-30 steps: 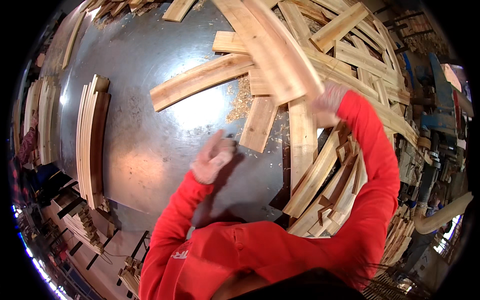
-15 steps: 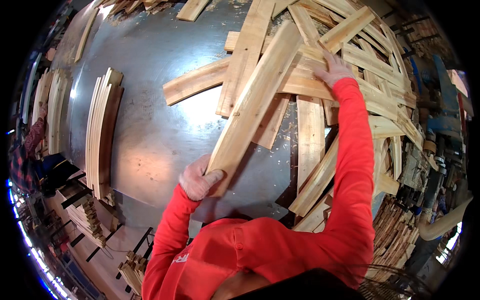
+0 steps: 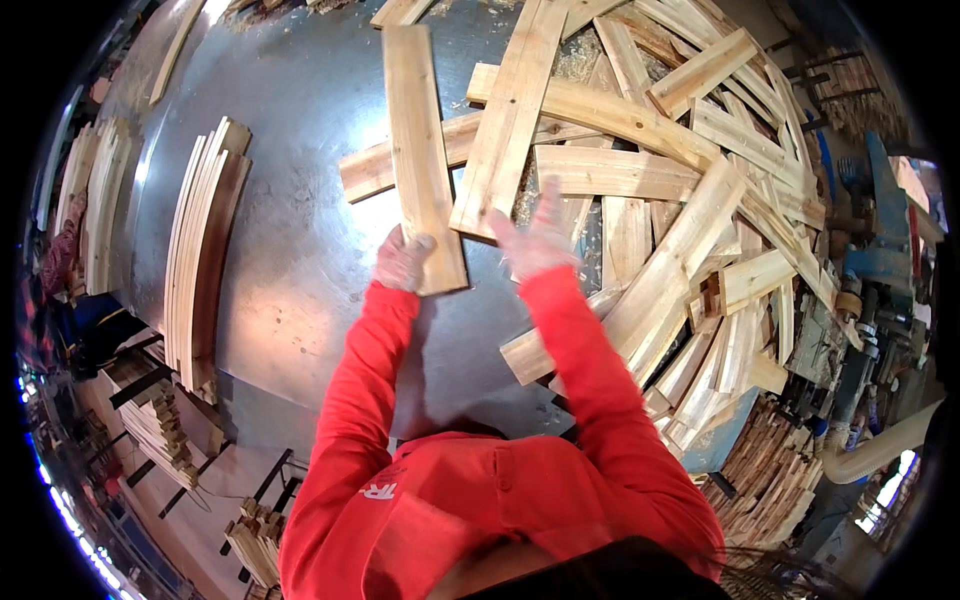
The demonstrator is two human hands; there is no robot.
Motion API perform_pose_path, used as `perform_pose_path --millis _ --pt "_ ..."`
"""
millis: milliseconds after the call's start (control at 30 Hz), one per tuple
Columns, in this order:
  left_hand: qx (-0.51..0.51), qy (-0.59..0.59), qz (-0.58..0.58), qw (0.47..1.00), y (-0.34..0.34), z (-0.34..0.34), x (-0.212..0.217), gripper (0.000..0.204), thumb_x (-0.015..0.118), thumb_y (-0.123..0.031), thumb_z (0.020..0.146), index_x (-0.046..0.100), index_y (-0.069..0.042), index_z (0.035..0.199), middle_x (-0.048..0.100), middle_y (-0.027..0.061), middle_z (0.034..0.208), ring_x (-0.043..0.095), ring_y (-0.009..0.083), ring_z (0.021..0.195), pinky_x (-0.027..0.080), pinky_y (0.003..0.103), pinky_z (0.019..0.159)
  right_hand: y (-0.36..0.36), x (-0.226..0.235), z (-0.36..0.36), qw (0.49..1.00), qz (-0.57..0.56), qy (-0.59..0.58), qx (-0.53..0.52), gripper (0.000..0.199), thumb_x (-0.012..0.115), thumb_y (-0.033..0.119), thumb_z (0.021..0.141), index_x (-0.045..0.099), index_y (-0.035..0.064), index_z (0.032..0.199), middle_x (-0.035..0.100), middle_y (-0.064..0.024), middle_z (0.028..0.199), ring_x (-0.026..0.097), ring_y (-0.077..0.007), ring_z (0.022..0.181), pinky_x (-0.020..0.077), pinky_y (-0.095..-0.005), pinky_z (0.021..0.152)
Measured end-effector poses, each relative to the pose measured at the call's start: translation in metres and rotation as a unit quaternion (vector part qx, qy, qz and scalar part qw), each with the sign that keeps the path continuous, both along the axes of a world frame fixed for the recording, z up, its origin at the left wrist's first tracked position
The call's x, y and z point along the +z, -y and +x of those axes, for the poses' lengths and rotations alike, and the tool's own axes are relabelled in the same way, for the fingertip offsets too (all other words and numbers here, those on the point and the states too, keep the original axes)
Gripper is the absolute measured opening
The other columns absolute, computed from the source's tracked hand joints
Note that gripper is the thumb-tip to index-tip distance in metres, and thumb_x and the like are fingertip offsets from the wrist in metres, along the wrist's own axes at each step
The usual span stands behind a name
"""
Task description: The person sorts wooden planks on a metal table, picking them up one by one, inspecting them, and stacking them into neat piles. The person occasionally moves stacks to the side to make space for new piles.
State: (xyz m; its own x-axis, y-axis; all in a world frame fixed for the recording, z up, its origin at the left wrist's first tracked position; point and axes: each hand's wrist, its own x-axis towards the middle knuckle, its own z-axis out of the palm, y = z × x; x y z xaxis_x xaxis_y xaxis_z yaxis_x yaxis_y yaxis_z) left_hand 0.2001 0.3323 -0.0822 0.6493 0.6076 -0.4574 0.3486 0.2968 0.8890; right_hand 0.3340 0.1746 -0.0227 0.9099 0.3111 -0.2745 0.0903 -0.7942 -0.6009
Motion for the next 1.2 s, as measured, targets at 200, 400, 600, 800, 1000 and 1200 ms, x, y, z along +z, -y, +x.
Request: perform_pose_path --millis 200,400,600,800,1000,1200 --pt "0.02 -0.002 0.035 0.999 0.047 -0.046 -0.037 0.045 0.063 -0.015 0.088 0.052 0.003 0.128 0.064 0.0092 0.11 0.06 0.0157 0.095 0.05 0.031 0.084 -0.039 -0.051 0.004 0.94 0.244 -0.172 -0.165 0.064 0.071 0.048 0.083 0.059 -0.0037 0.12 0.068 -0.0208 0.111 0.065 -0.0329 0.102 0.0471 -0.0393 0.092" --pt "0.069 0.0 0.196 0.978 0.005 -0.031 0.061 0.062 0.06 -0.024 0.093 0.036 0.006 0.141 0.059 0.0186 0.122 0.058 0.0189 0.107 0.048 0.032 0.092 0.055 -0.038 -0.083 0.967 0.227 -0.117 0.018 0.033 0.057 0.034 0.095 0.062 0.0016 0.101 0.066 -0.0114 0.076 0.065 -0.0231 0.069 0.0516 -0.0357 0.063" --pt "0.117 0.109 0.092 0.983 -0.069 0.028 0.114 0.04 0.059 -0.023 0.095 0.059 0.004 0.124 0.066 0.0098 0.108 0.061 0.0156 0.1 0.05 0.029 0.086 0.077 -0.02 -0.14 0.967 0.182 -0.148 0.096 0.042 0.053 0.047 0.094 0.06 0.0056 0.091 0.058 -0.0056 0.058 0.058 -0.0167 0.051 0.0468 -0.0327 0.049" --pt "0.173 0.273 -0.081 0.943 -0.077 0.033 0.094 0.041 0.064 -0.024 0.093 0.06 0.004 0.122 0.067 0.0093 0.105 0.064 0.0171 0.095 0.052 0.031 0.086 0.068 0.021 -0.147 0.958 0.211 -0.181 0.076 0.052 0.049 0.053 0.094 0.059 0.002 0.088 0.055 -0.0038 0.056 0.056 -0.015 0.051 0.0446 -0.0304 0.049" --pt "0.031 0.046 0.246 0.968 -0.065 0.01 0.077 0.055 0.054 -0.034 0.096 0.047 0.004 0.135 0.059 0.0212 0.123 0.061 0.028 0.106 0.05 0.035 0.09 0.005 0.011 -0.061 0.966 0.233 -0.039 0.108 0.036 0.049 0.033 0.099 0.063 0.0022 0.086 0.059 -0.0131 0.061 0.061 -0.0223 0.059 0.0453 -0.0351 0.051" --pt "-0.21 -0.308 0.445 0.814 0.073 -0.053 0.035 0.111 0.076 -0.045 0.068 0.017 0.002 0.15 0.028 0.0337 0.147 0.031 0.048 0.136 0.029 0.05 0.113 -0.106 0.069 0.166 0.959 0.079 0.252 -0.105 0.079 0.066 0.054 0.082 0.046 -0.001 0.134 0.055 -0.0291 0.129 0.052 -0.0413 0.12 0.0409 -0.0429 0.104"
